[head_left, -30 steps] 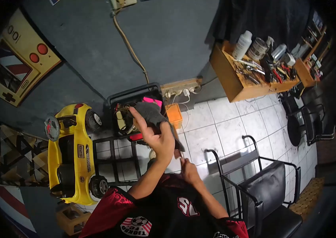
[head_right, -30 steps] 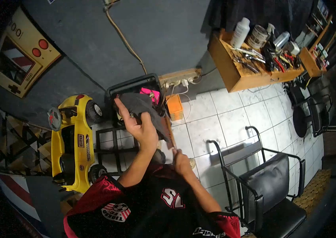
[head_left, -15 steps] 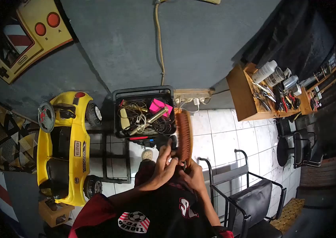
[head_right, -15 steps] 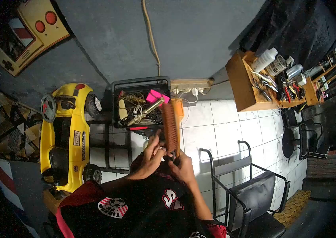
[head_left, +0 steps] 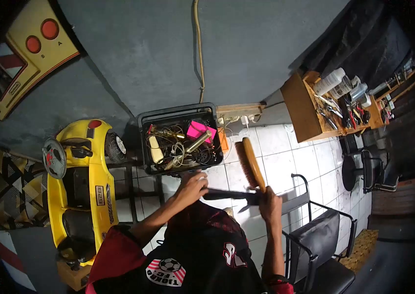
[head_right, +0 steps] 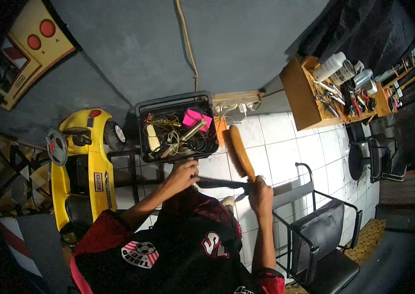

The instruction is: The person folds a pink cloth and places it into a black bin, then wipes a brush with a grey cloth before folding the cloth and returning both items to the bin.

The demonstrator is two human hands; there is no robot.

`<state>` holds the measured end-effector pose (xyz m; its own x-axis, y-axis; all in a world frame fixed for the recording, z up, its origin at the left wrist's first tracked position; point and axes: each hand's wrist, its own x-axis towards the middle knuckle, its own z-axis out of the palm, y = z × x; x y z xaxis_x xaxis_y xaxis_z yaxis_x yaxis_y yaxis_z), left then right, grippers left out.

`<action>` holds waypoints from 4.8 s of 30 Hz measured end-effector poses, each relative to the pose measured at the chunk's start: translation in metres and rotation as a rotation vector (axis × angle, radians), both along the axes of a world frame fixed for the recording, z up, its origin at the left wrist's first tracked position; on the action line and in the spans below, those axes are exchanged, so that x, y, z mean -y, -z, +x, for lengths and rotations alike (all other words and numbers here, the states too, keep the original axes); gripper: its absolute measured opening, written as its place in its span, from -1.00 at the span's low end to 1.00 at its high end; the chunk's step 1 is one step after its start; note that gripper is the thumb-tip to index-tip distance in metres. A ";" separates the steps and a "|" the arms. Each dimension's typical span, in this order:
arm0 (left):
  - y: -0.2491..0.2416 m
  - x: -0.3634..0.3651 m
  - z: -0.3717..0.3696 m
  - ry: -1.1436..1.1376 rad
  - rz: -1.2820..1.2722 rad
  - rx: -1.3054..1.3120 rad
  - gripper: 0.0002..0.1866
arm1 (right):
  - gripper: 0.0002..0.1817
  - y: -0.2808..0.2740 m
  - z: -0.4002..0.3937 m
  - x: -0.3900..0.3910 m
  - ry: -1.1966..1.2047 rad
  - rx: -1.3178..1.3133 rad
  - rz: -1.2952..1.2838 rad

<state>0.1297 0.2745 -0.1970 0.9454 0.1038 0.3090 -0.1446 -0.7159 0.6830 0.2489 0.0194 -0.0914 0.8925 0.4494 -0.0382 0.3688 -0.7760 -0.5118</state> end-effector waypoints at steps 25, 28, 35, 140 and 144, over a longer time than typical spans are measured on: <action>-0.146 0.034 0.046 -0.014 -0.099 0.224 -0.72 | -0.75 -0.037 -0.037 0.030 0.401 0.253 0.521; -0.171 0.044 0.038 0.035 0.001 0.394 -0.70 | -0.68 -0.046 -0.048 0.042 0.294 0.338 0.755; -0.070 0.034 -0.011 0.380 0.046 -0.645 -0.71 | -0.85 0.057 -0.113 0.086 0.316 -0.178 0.049; -0.183 0.088 0.081 0.547 -0.293 -0.169 -0.86 | -0.83 -0.043 -0.076 0.072 0.411 0.059 0.296; -0.174 0.085 0.081 0.408 -0.298 -0.165 -0.85 | -0.81 -0.075 -0.077 0.082 0.151 0.070 0.313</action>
<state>0.2105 0.1893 -0.0226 0.9607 -0.2224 0.1661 -0.2446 -0.3954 0.8854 0.1717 -0.0631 -0.0163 0.9455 0.2920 0.1443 0.3043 -0.6338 -0.7112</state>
